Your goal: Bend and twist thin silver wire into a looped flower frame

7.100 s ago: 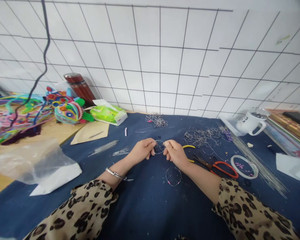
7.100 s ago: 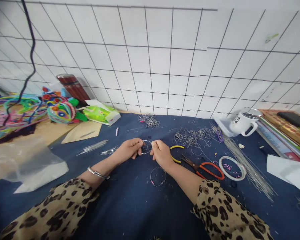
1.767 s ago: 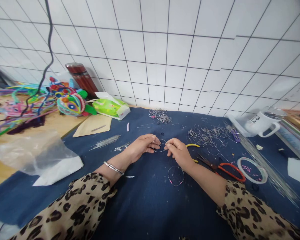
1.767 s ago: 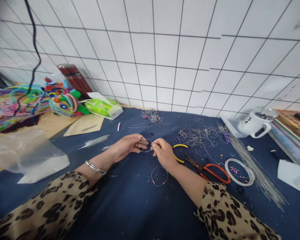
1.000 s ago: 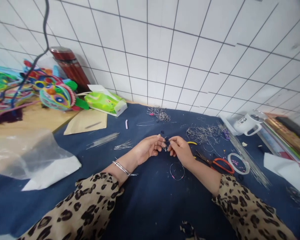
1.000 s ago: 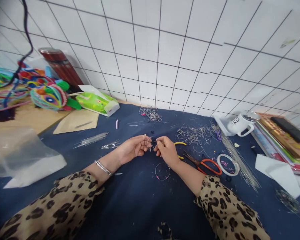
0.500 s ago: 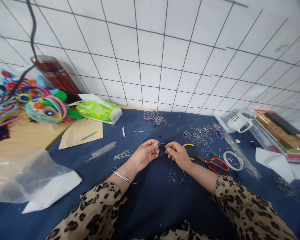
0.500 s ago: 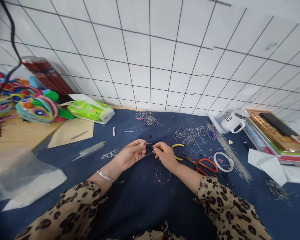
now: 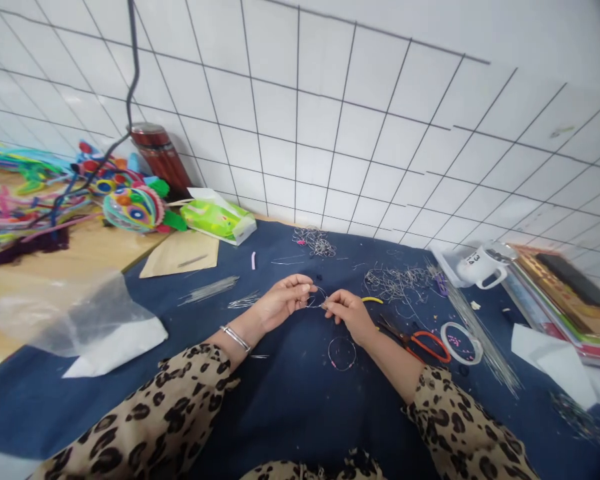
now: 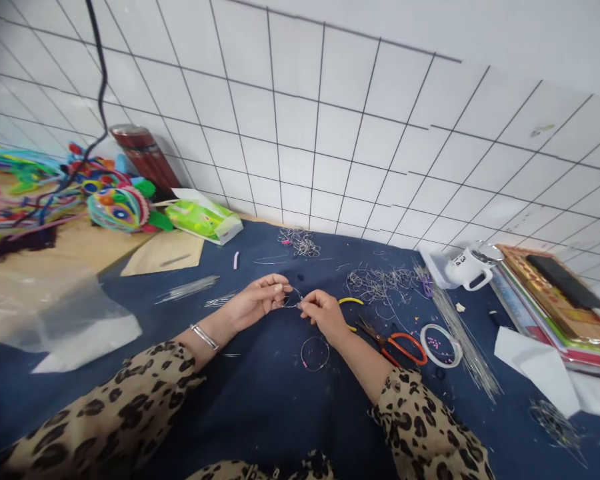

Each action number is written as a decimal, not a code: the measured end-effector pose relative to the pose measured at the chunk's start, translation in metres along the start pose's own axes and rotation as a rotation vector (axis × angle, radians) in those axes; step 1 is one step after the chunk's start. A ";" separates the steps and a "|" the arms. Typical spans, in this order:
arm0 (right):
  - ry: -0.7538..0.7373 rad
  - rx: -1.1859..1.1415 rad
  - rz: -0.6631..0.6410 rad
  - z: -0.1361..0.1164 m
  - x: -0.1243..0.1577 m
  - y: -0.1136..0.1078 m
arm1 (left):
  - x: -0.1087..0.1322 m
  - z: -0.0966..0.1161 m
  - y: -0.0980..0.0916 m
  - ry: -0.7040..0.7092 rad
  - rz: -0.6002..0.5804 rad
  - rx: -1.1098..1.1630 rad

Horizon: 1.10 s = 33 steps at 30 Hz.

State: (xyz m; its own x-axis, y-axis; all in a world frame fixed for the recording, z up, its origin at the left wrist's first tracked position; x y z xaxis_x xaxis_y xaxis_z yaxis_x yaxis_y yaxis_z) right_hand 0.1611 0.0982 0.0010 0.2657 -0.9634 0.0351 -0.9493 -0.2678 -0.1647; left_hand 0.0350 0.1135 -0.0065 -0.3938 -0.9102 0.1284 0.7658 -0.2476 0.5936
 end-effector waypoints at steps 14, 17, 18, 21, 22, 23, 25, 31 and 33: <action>0.064 -0.144 -0.068 -0.002 0.001 0.005 | 0.008 -0.005 0.030 -0.036 -0.228 -0.082; 0.072 -0.148 -0.100 -0.001 0.000 0.006 | 0.008 -0.003 0.033 -0.033 -0.257 -0.154; 0.074 -0.148 -0.109 -0.001 0.000 0.006 | 0.008 -0.003 0.033 -0.041 -0.259 -0.170; 0.084 -0.140 -0.143 -0.001 -0.001 0.007 | 0.008 -0.001 0.032 -0.076 -0.264 -0.217; 0.088 -0.134 -0.156 -0.001 -0.001 0.007 | 0.008 -0.001 0.031 -0.084 -0.265 -0.233; 0.092 -0.129 -0.166 -0.002 -0.001 0.008 | 0.008 0.000 0.030 -0.088 -0.261 -0.247; 0.098 -0.120 -0.168 -0.002 -0.001 0.007 | 0.007 0.001 0.027 -0.098 -0.245 -0.268; 0.092 -0.018 -0.093 0.002 -0.005 0.003 | 0.002 0.001 0.005 -0.127 -0.098 -0.380; 0.100 0.029 -0.073 0.004 -0.007 0.003 | 0.000 0.002 -0.004 -0.120 -0.044 -0.440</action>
Point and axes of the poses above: each hand's wrist, its own x-axis away from the middle knuckle, its own y-axis out of the palm, z = x × y, the point moved 10 cm from there along -x, towards the middle knuckle, and after that the axes turned 1 degree about y, right-handed, at the moved point
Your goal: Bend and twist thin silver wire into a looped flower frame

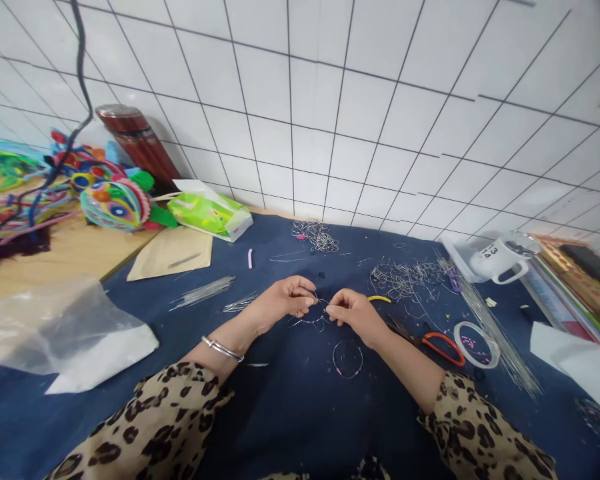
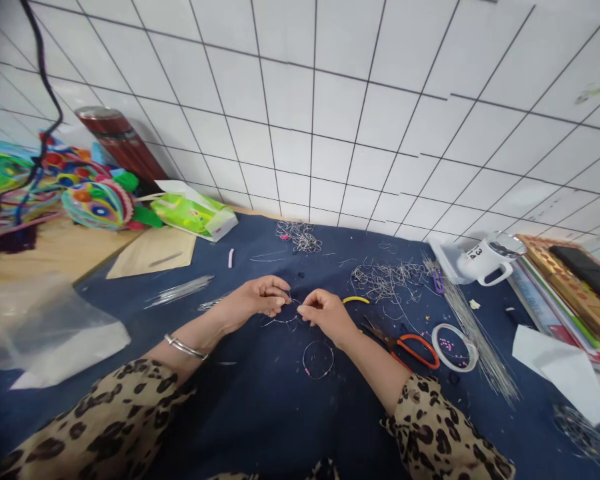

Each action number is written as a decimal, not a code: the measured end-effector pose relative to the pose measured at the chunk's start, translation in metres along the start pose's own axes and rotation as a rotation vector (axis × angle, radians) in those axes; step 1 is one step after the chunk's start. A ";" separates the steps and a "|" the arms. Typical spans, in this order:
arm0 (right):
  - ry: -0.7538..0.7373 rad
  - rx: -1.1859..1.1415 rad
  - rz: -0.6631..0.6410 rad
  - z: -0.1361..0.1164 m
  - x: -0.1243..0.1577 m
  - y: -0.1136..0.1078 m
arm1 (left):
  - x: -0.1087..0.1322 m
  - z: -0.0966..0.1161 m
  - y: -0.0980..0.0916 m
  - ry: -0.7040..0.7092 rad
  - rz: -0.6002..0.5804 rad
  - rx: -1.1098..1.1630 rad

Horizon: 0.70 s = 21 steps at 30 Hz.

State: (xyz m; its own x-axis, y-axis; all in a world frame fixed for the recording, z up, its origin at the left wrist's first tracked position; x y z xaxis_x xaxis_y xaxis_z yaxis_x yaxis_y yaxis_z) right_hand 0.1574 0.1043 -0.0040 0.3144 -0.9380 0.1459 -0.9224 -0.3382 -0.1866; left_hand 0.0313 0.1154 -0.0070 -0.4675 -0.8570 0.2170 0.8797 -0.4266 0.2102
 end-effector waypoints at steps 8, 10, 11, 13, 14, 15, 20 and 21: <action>-0.035 0.346 0.061 0.003 -0.019 0.004 | -0.009 -0.010 -0.023 0.045 0.100 -0.202; -0.060 0.413 0.086 0.001 -0.024 0.004 | -0.010 -0.004 -0.026 0.123 0.134 -0.326; -0.071 0.445 0.097 0.001 -0.026 0.003 | -0.009 0.001 -0.026 0.173 0.153 -0.400; -0.083 0.500 0.117 0.000 -0.029 0.002 | -0.006 0.012 -0.026 0.276 0.195 -0.554; -0.085 0.523 0.126 0.000 -0.030 0.001 | -0.004 0.016 -0.025 0.319 0.213 -0.620; -0.088 0.542 0.136 0.000 -0.031 0.001 | -0.003 0.020 -0.024 0.355 0.226 -0.671; -0.104 0.614 0.196 -0.002 -0.025 0.001 | 0.000 0.031 -0.019 0.456 0.197 -0.844; -0.108 0.621 0.199 -0.003 -0.024 0.001 | 0.000 0.032 -0.017 0.459 0.176 -0.882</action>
Point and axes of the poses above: each hand's wrist, its own x-axis away from the middle knuckle, its own y-axis out of the palm, z = x × y, the point moved 10 cm from there along -x, towards the middle knuckle, and after that the axes turned 1 degree about y, right-handed, at the moved point
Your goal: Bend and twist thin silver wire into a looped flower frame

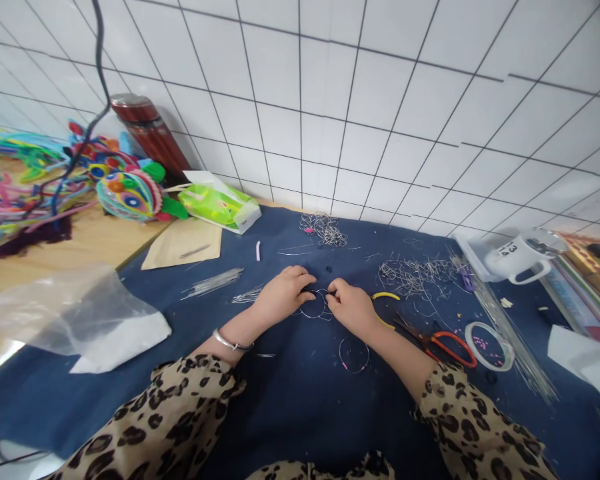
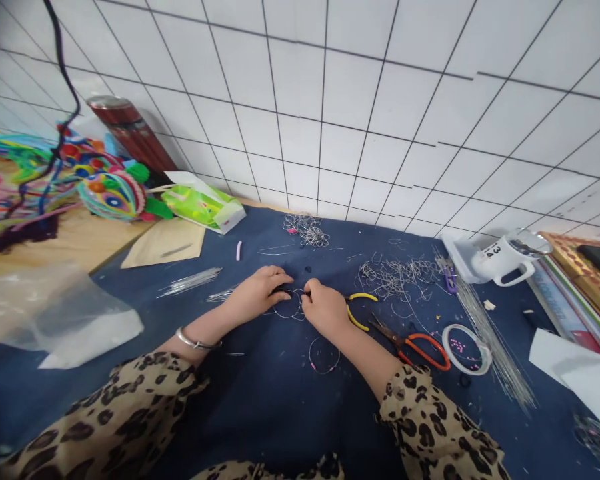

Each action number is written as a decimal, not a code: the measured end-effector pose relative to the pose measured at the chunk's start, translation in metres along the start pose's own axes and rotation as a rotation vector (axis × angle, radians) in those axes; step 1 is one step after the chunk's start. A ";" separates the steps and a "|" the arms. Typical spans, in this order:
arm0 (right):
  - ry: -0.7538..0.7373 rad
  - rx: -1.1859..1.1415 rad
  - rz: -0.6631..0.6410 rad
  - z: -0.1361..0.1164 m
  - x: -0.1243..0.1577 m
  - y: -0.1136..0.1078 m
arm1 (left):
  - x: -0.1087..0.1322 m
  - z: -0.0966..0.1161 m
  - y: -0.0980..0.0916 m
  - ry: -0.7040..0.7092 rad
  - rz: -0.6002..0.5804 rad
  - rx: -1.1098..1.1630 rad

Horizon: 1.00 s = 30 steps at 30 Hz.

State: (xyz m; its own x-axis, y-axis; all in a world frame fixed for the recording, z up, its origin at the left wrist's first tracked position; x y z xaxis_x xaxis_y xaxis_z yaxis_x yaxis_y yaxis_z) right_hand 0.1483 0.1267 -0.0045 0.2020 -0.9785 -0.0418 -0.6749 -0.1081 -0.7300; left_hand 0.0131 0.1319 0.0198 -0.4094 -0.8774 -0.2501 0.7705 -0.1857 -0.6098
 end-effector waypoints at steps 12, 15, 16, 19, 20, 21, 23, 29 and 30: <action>-0.231 0.132 -0.126 -0.032 0.027 -0.011 | 0.035 0.042 -0.011 0.165 -0.171 -0.322; -0.291 0.284 -0.188 -0.038 0.042 -0.003 | 0.046 0.036 0.001 0.179 -0.238 -0.408; -0.309 0.330 -0.198 -0.040 0.046 0.000 | 0.048 0.033 0.003 0.174 -0.239 -0.431; -0.355 0.429 -0.195 -0.043 0.052 0.006 | 0.051 0.029 0.007 0.172 -0.217 -0.478; -0.362 0.444 -0.188 -0.043 0.052 0.007 | 0.051 0.029 0.008 0.179 -0.213 -0.487; -0.365 0.453 -0.180 -0.043 0.052 0.008 | 0.052 0.030 0.010 0.188 -0.212 -0.494; -0.359 0.460 -0.167 -0.041 0.050 0.010 | 0.053 0.032 0.011 0.206 -0.216 -0.504; -0.352 0.502 -0.152 -0.038 0.045 0.013 | 0.053 0.029 0.009 0.181 -0.223 -0.545; -0.345 0.515 -0.153 -0.038 0.045 0.014 | 0.053 0.028 0.010 0.166 -0.220 -0.549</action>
Point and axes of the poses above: each hand's wrist, its own x-axis away from the middle knuckle, its own y-axis out of the palm, z = x × y, the point moved 10 cm from there along -x, towards the middle knuckle, and after that the axes turned 1 degree about y, right-handed, at the moved point
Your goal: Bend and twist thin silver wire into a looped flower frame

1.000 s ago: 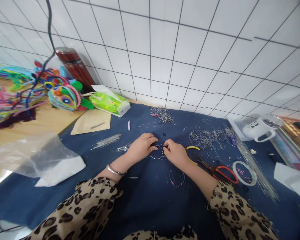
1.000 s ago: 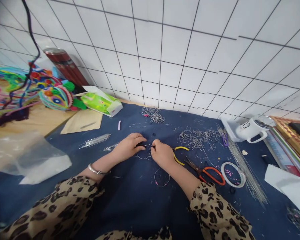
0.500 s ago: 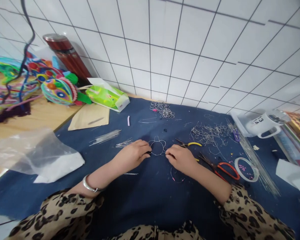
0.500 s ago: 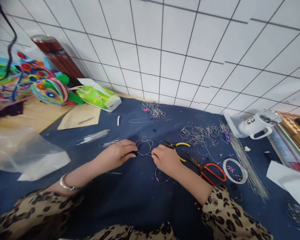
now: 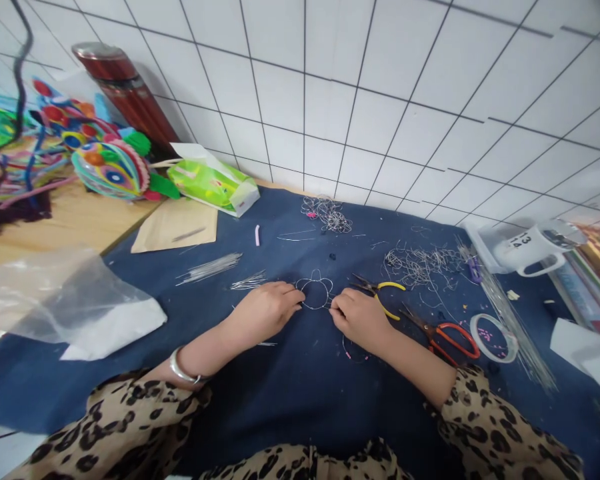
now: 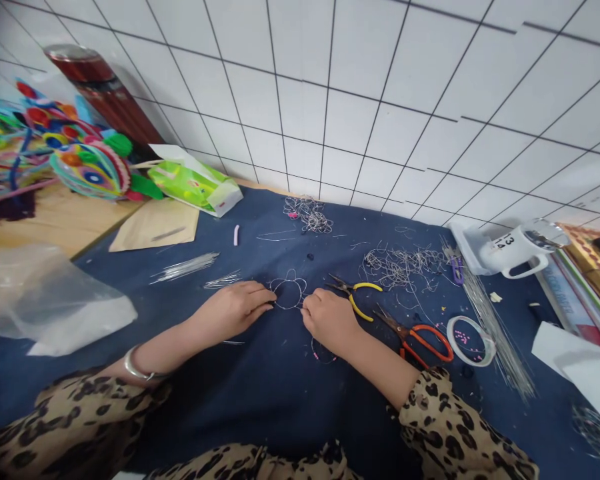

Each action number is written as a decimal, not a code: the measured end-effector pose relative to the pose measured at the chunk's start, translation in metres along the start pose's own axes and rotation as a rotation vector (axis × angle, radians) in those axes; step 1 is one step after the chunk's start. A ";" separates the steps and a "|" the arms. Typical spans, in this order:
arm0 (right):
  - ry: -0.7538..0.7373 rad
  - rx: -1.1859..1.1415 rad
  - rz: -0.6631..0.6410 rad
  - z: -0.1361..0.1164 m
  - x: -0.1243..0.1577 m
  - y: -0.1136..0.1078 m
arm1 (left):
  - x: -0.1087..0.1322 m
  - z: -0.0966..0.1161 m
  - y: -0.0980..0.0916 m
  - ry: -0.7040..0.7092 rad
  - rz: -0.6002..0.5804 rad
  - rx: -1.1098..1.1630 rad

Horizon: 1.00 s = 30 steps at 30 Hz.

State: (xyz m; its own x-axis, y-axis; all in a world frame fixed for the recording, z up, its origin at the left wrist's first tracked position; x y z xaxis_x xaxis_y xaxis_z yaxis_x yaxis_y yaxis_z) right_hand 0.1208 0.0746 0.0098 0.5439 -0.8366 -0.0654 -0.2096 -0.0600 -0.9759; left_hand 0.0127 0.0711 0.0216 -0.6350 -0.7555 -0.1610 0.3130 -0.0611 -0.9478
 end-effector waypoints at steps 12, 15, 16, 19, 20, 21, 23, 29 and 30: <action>0.102 -0.036 -0.071 -0.014 0.000 0.006 | -0.004 0.005 0.010 -0.194 0.016 0.048; 0.133 -0.064 -0.062 -0.011 0.000 0.007 | -0.005 0.005 0.011 -0.228 0.016 0.033; 0.140 -0.077 -0.057 -0.010 0.000 0.006 | -0.006 0.005 0.011 -0.236 0.015 0.033; 0.139 -0.136 -0.054 -0.009 0.001 0.005 | -0.005 0.005 0.010 -0.223 -0.001 0.101; 0.137 -0.159 -0.057 -0.008 0.001 0.005 | -0.005 0.005 0.009 -0.209 -0.010 0.148; 0.134 -0.179 -0.062 -0.008 0.001 0.005 | -0.004 0.004 0.008 -0.192 -0.019 0.198; 0.123 -0.209 -0.073 -0.007 0.002 0.004 | -0.001 0.003 0.003 -0.163 -0.028 0.284; 0.096 -0.237 -0.075 -0.008 0.002 0.002 | 0.007 -0.002 -0.009 -0.092 -0.025 0.352; 0.090 -0.237 -0.071 -0.009 0.002 0.002 | 0.008 -0.002 -0.009 -0.082 -0.023 0.337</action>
State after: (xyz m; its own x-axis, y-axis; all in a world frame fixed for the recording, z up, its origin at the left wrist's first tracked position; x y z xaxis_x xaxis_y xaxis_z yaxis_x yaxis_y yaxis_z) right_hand 0.1139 0.0681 0.0098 0.4915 -0.8704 0.0305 -0.3639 -0.2371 -0.9008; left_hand 0.0036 0.0672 0.0288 -0.5897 -0.8008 -0.1050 0.5238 -0.2802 -0.8044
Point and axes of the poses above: each hand's wrist, its own x-axis away from the middle knuckle, its own y-axis out of the palm, z = x × y, the point moved 10 cm from there along -x, towards the middle knuckle, and after that the axes turned 1 degree about y, right-handed, at the moved point
